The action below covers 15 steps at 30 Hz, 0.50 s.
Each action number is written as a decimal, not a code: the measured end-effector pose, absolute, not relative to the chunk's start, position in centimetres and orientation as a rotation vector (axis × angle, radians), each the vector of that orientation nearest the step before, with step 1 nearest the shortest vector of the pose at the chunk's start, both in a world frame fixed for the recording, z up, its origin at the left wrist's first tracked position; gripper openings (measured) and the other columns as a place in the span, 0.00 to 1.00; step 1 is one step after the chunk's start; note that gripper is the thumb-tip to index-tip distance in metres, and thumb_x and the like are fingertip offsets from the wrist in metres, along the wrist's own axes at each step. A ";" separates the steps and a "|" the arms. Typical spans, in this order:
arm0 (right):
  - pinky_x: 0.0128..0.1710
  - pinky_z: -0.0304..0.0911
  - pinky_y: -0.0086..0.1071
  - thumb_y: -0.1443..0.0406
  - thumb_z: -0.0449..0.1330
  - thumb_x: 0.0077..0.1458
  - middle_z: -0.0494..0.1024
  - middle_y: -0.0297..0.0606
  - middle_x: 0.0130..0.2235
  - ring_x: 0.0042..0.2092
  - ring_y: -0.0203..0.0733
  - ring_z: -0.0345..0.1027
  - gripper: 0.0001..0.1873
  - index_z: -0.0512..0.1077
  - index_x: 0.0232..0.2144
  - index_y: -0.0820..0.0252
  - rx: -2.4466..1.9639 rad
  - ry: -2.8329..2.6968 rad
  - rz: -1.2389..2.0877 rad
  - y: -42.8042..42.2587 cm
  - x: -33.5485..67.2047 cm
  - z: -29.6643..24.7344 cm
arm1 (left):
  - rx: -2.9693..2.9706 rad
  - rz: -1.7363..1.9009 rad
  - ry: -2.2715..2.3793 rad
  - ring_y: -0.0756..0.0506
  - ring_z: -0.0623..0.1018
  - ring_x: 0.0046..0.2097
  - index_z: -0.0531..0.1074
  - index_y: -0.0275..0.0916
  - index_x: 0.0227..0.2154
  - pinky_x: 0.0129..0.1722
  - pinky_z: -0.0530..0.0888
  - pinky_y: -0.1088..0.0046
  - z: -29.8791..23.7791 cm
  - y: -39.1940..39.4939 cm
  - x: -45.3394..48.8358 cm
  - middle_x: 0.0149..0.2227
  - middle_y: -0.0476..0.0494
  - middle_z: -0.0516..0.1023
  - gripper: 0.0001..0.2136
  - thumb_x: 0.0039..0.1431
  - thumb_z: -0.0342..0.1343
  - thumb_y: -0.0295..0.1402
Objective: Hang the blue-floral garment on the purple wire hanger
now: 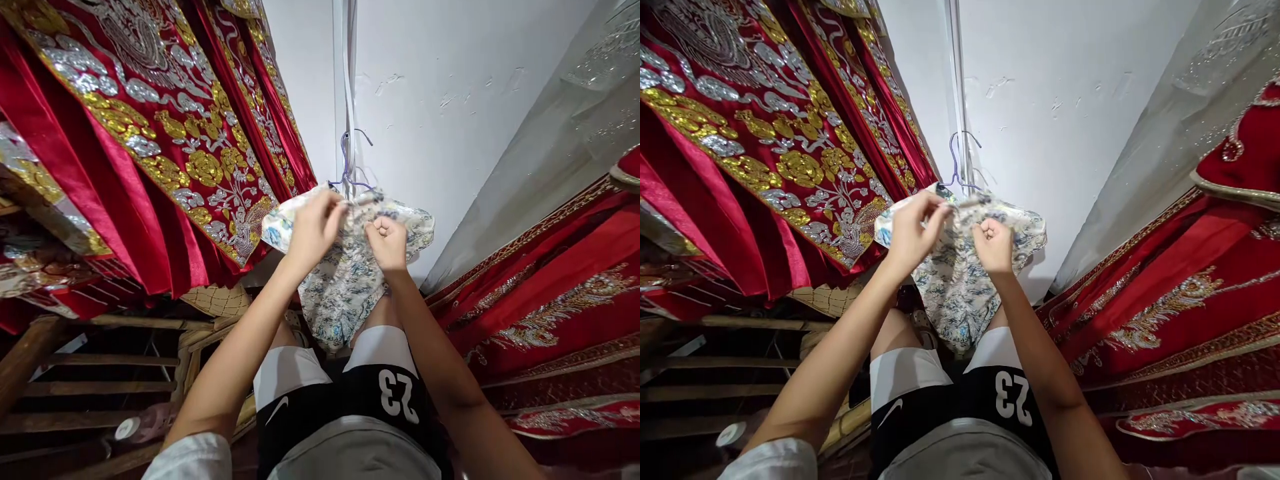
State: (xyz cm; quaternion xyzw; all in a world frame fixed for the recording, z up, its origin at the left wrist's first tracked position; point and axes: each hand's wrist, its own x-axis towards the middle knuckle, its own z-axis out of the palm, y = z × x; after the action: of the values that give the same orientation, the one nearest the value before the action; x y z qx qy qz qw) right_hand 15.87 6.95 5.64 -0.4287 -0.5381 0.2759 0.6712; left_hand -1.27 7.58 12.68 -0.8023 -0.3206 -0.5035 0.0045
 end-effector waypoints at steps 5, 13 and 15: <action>0.22 0.53 0.29 0.52 0.62 0.58 0.66 0.28 0.17 0.20 0.34 0.57 0.20 0.67 0.21 0.56 -0.974 -1.273 0.771 6.8 16.0 4.1 | -2.439 -1.714 -1.067 0.48 0.76 0.36 0.72 0.39 0.37 0.40 0.71 0.72 13.8 7.3 -2.0 0.34 0.47 0.79 0.04 0.67 0.54 0.31; 0.21 0.53 0.28 0.42 0.58 0.61 0.68 0.27 0.19 0.19 0.32 0.58 0.25 0.67 0.29 0.55 -0.769 -1.412 0.799 6.3 15.1 9.2 | -2.631 -1.438 -0.929 0.44 0.75 0.39 0.72 0.40 0.39 0.44 0.70 0.66 12.3 7.4 -0.8 0.36 0.44 0.79 0.05 0.69 0.51 0.31; 0.22 0.53 0.28 0.46 0.59 0.62 0.66 0.26 0.18 0.19 0.31 0.58 0.23 0.65 0.26 0.55 -0.773 -1.395 0.793 6.4 15.0 9.5 | -2.622 -1.381 -0.927 0.43 0.75 0.40 0.71 0.40 0.39 0.44 0.69 0.65 12.0 7.4 -0.7 0.36 0.43 0.79 0.06 0.70 0.50 0.32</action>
State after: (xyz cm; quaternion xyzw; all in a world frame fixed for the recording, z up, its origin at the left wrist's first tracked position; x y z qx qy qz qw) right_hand 14.95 6.44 9.53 -0.3374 -0.6089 0.3460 0.6290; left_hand -0.67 7.43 11.95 -0.8442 -0.2986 -0.4448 0.0183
